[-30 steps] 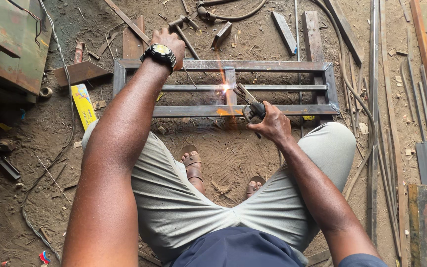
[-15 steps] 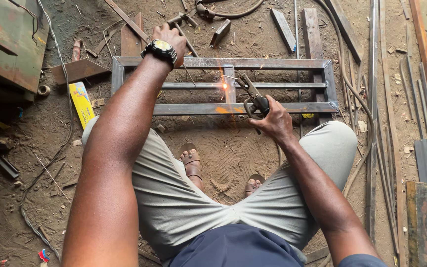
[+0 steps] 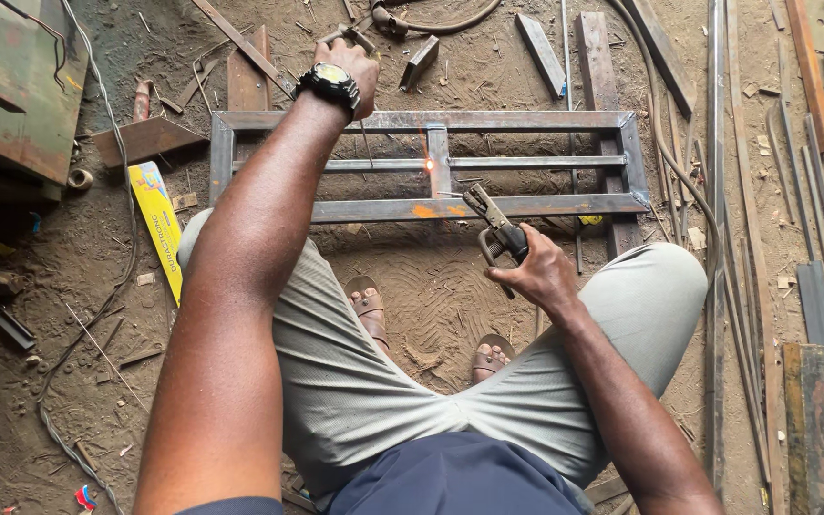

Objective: The person welds a rectangular metal frame using a handheld welding torch. They hold the frame with one hand and apply the torch to the joints, producing bright sparks. The person repositions the frame and continues welding different sections.

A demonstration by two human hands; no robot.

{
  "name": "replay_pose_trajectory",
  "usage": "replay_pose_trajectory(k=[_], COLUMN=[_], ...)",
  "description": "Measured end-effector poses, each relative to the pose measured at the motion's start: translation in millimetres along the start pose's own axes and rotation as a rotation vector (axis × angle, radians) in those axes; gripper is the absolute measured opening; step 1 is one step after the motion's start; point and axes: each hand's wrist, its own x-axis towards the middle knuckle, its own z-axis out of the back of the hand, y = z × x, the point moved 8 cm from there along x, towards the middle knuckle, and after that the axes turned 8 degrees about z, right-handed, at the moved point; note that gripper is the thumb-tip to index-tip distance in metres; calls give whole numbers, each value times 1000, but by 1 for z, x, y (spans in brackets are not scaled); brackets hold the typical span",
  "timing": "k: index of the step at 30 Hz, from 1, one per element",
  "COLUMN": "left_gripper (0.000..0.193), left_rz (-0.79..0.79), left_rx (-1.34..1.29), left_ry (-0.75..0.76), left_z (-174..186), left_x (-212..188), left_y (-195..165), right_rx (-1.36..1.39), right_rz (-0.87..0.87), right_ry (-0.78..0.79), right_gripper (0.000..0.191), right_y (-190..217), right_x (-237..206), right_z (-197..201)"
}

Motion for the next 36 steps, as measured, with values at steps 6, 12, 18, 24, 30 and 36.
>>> replay_pose_trajectory(k=[6,12,18,24,30,36], left_gripper=[35,35,33,36,37,39], left_rz=[-9,-3,8,-14,-7,-3], left_rx=[-35,-26,-56,-53,-78,-44], left_ry=[29,27,9,-37,-26,-9], left_z=[1,-4,-6,-4,-3,-5], left_x=[0,1,2,3,2,1], left_y=[-8,-4,-1,-6,-4,-4], right_rx=[32,40,53,34,38,30], right_rz=[40,3,5,15,9,-7], right_ry=[-1,42,46,58,49,58], right_gripper=[97,95,94,95,97,96], right_y=[3,3,6,7,2,0], right_x=[5,9,10,9,10,9], right_z=[-5,-11,-11,-13,-15,-15])
